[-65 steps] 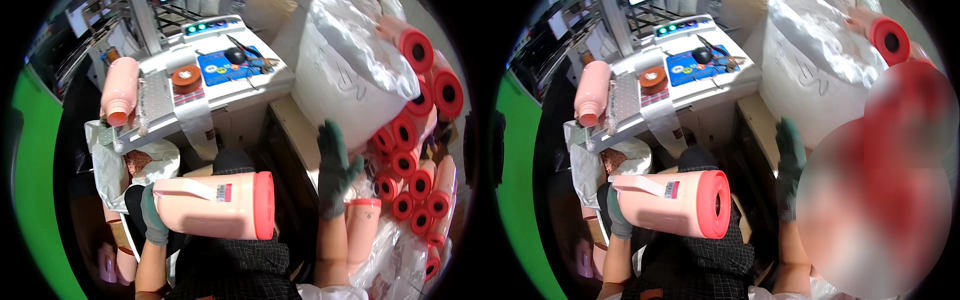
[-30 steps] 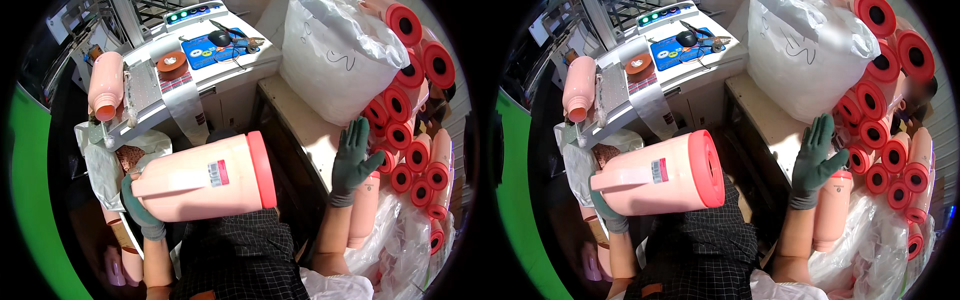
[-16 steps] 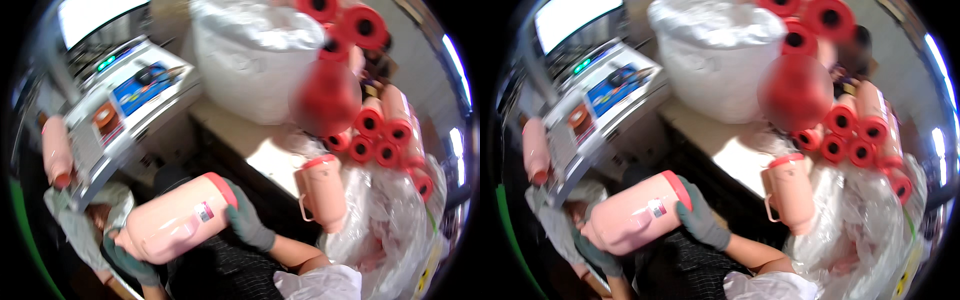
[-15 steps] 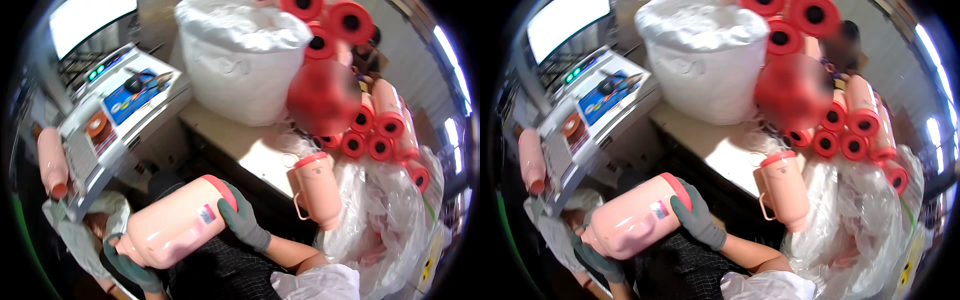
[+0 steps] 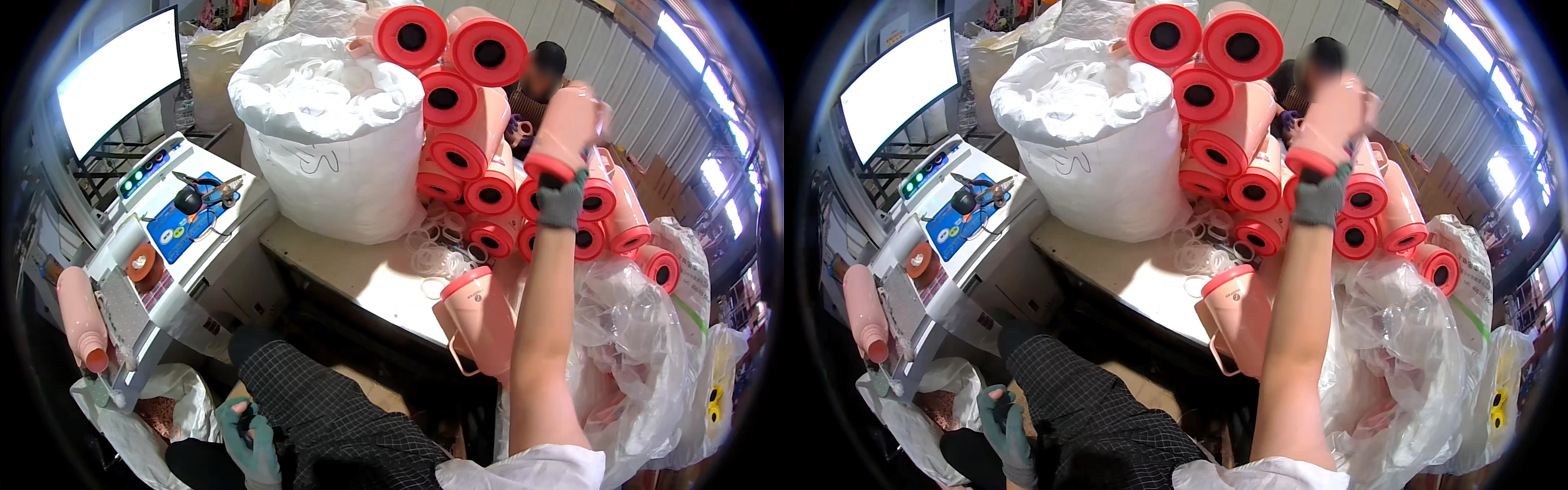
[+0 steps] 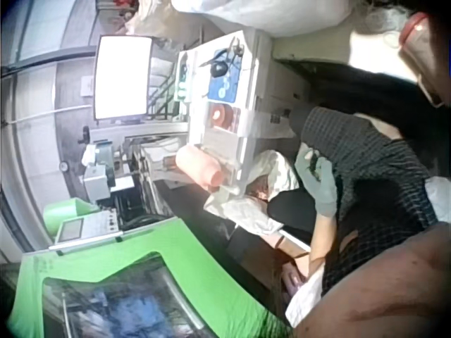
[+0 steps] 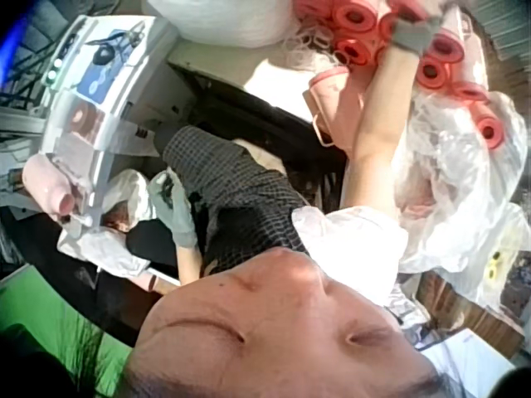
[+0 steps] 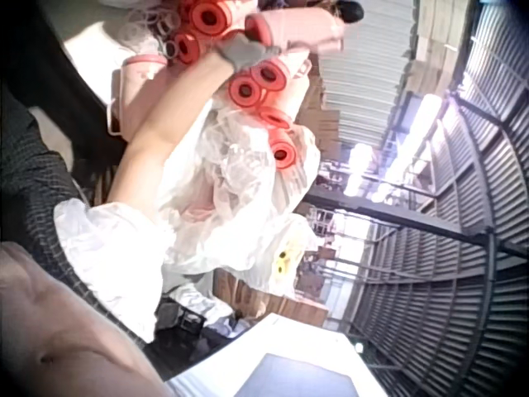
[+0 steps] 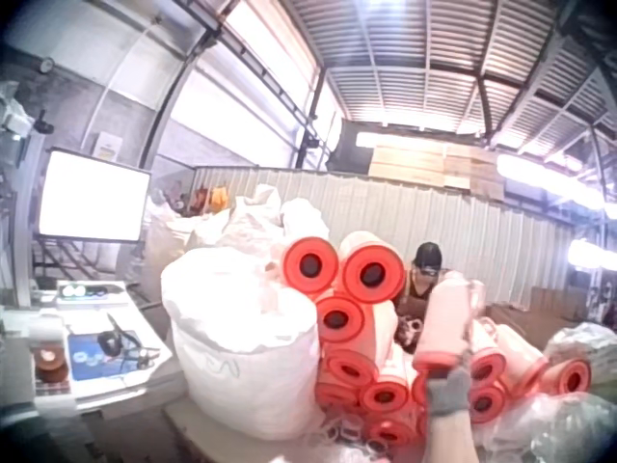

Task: The person assembles pink electric kettles by hand. They pick up a kettle body, insert a white plastic component into the base, and then screw on a red lid. The finished kettles are placed on a nearby table.

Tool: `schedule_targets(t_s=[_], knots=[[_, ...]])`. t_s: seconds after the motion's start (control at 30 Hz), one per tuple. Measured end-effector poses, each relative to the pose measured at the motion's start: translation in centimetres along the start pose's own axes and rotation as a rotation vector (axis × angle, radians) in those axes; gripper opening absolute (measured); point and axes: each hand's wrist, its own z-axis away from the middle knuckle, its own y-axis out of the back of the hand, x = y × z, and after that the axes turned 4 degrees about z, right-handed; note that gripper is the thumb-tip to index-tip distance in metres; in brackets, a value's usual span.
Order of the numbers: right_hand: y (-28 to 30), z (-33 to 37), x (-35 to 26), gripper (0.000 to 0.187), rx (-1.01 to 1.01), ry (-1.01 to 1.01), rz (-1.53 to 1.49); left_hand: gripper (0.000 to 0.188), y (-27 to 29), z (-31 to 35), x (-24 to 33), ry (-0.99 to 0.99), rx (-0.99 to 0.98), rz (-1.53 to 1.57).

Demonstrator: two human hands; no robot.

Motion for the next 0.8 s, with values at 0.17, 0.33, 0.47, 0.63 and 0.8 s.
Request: schedule_targets(t_s=[0.17, 0.33, 0.47, 0.63, 0.8], knots=[[5.7, -18.9, 2.7, 0.066, -0.614, -0.705, -0.114, 0.034, -3.0, -1.5, -2.3, 0.013, -0.085, 0.175], [0.3, 0.7, 3.7, 0.044, 0.339, -0.436, 0.098, 0.023, 0.0, -0.8, -1.7, 0.005, -0.046, -0.070], [5.5, 10.6, -7.7, 0.056, -0.231, -0.487, 0.825, 0.022, 2.6, 0.3, -5.7, 0.097, 0.086, -0.053], [10.4, 25.4, -14.2, 0.117, -0.726, -0.456, 1.570, 0.023, 3.4, 0.2, -6.5, 0.275, 0.038, -0.015], [8.1, 27.3, -15.2, 0.126, -0.709, -0.434, 1.613, 0.020, -0.3, -2.2, -5.9, 0.262, -0.114, 0.105]])
